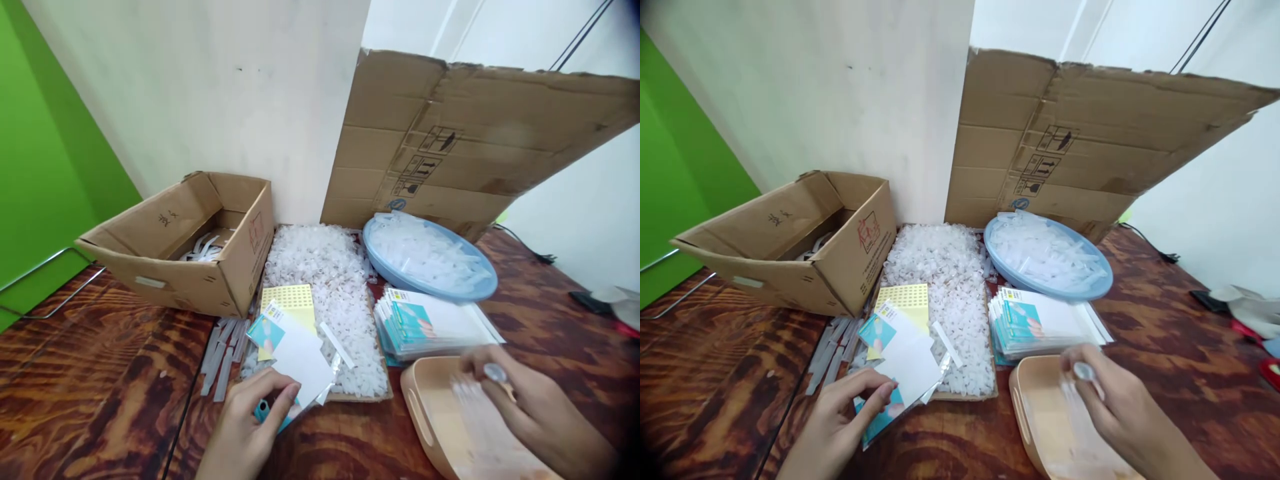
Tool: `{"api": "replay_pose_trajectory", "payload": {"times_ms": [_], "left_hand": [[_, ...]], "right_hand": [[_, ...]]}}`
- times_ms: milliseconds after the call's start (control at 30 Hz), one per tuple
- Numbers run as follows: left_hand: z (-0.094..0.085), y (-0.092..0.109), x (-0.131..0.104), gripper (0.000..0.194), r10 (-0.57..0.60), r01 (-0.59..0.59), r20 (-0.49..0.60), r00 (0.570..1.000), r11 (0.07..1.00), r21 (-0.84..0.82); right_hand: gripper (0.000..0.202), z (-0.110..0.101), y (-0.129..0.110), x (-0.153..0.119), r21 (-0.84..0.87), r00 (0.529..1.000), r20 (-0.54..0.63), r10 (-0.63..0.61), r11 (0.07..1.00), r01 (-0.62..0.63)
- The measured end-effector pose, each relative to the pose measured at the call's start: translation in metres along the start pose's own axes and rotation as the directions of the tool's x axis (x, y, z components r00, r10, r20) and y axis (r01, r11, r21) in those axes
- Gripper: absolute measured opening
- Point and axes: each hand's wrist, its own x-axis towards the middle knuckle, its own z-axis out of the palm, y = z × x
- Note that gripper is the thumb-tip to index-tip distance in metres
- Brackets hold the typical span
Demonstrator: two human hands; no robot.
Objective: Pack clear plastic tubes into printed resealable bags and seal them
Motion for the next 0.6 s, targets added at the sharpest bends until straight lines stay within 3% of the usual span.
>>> {"api": "replay_pose_trajectory", "payload": {"times_ms": [133, 233, 400, 500, 600], "left_hand": [[0.002, 0.006, 0.008, 0.025, 0.010, -0.010, 0.018, 1.000, 1.000, -0.005], [0.003, 0.011, 0.011, 0.026, -0.014, 0.014, 0.023, 1.000, 0.999, -0.031], [0.012, 0.011, 0.014, 0.030, -0.067, 0.067, 0.005, 0.998, 0.996, -0.061], [0.020, 0.009, 0.017, 0.032, -0.108, 0.109, 0.019, 0.994, 0.991, -0.078], [0.027, 0.008, 0.020, 0.035, -0.141, 0.146, 0.049, 0.989, 0.978, -0.145]], "right_hand": [[0.048, 0.016, 0.015, 0.012, -0.100, 0.997, -0.035, -0.064, 0.993, 0.060], [0.057, 0.029, 0.021, 0.009, -0.131, 0.991, 0.006, -0.130, 0.983, 0.130], [0.044, 0.030, 0.018, -0.009, -0.189, 0.975, -0.090, -0.202, 0.965, 0.183], [0.027, 0.029, 0.010, -0.012, -0.155, 0.980, -0.160, -0.115, 0.984, 0.090], [0.029, 0.026, 0.006, -0.010, -0.035, 0.987, -0.159, -0.025, 0.999, 0.020]]}}
